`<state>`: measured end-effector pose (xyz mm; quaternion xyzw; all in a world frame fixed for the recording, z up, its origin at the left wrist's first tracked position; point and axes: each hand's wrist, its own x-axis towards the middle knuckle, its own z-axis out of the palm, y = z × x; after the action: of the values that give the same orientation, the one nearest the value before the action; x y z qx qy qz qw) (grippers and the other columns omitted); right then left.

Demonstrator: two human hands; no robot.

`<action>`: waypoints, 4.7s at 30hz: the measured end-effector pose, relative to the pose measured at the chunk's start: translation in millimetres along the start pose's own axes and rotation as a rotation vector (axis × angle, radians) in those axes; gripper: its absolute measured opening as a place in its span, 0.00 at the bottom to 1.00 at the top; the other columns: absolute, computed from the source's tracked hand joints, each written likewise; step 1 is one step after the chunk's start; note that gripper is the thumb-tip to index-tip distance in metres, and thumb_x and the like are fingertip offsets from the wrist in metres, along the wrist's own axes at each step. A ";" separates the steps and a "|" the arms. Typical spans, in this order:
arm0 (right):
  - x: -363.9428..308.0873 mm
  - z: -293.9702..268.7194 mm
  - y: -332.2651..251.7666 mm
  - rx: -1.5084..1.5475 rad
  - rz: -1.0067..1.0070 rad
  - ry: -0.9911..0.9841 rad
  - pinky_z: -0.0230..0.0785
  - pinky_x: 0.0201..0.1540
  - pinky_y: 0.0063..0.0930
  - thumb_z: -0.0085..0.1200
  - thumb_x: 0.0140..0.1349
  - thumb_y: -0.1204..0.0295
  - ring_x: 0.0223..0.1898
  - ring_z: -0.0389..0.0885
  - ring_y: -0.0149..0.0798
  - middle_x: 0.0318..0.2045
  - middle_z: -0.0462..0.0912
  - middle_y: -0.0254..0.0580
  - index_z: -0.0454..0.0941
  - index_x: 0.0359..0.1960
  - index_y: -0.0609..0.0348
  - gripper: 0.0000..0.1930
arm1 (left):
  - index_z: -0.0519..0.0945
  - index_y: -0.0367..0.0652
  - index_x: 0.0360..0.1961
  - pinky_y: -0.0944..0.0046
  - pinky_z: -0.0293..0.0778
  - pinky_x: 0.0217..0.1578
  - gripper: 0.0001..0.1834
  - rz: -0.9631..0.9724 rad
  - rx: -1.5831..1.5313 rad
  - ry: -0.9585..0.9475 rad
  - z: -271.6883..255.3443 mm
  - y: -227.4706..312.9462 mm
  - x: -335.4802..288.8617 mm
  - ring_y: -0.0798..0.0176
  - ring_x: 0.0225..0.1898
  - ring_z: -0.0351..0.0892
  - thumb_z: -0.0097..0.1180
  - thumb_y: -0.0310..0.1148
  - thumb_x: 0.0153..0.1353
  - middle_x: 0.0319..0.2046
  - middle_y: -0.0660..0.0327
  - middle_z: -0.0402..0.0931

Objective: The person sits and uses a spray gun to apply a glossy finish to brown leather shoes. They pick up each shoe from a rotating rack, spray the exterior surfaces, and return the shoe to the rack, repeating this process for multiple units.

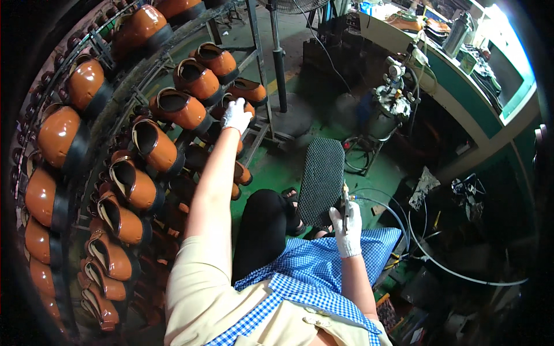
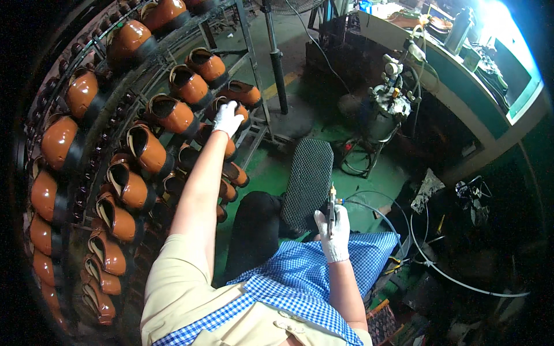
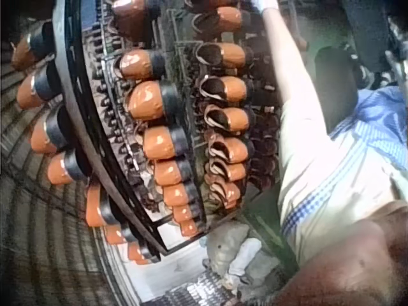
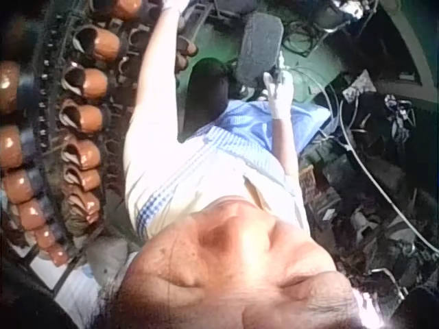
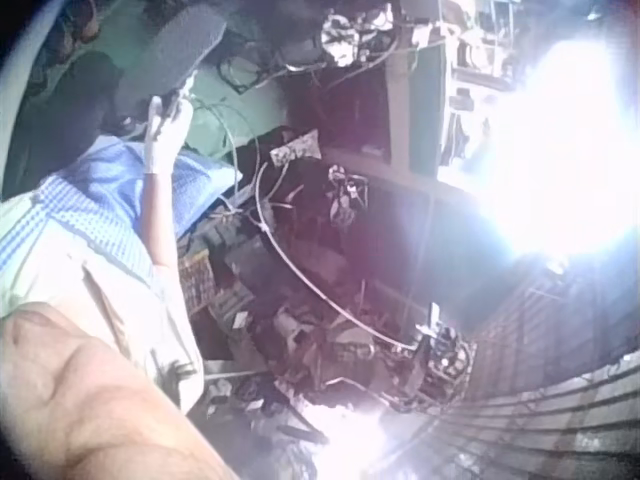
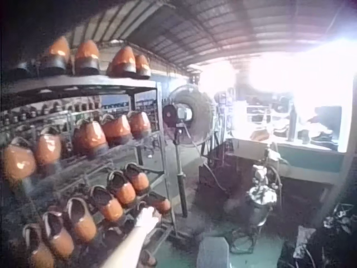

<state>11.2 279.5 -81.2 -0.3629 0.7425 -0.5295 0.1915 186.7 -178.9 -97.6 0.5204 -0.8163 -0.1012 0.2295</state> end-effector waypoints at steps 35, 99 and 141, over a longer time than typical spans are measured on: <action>-7.7 -14.0 48.0 -0.539 -0.288 0.057 0.76 0.43 0.45 0.67 0.63 0.58 0.40 0.82 0.52 0.36 0.81 0.46 0.86 0.38 0.54 0.13 | 0.81 0.43 0.60 0.52 0.79 0.55 0.28 0.779 -0.240 -0.180 -161.3 195.4 -274.6 0.46 0.54 0.81 0.73 0.23 0.57 0.54 0.51 0.79; 18.9 -75.9 -10.1 -0.046 -0.140 0.202 0.78 0.32 0.36 0.65 0.71 0.59 0.28 0.86 0.46 0.28 0.83 0.45 0.87 0.40 0.57 0.14 | 0.78 0.40 0.50 0.52 0.80 0.48 0.16 1.006 0.250 -0.263 -100.2 340.6 -164.6 0.43 0.47 0.84 0.63 0.40 0.70 0.44 0.49 0.79; -43.3 9.3 -5.9 0.056 -0.330 0.137 0.75 0.32 0.38 0.71 0.63 0.62 0.30 0.82 0.47 0.28 0.79 0.40 0.85 0.37 0.50 0.09 | 0.73 0.41 0.71 0.61 0.68 0.66 0.28 0.118 -0.418 -0.479 -158.5 131.8 -258.4 0.63 0.60 0.75 0.51 0.17 0.70 0.58 0.58 0.76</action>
<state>48.1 304.5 -83.4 -0.4374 0.6692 -0.5976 0.0611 248.2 122.0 24.6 0.3751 -0.8374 -0.3727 0.1384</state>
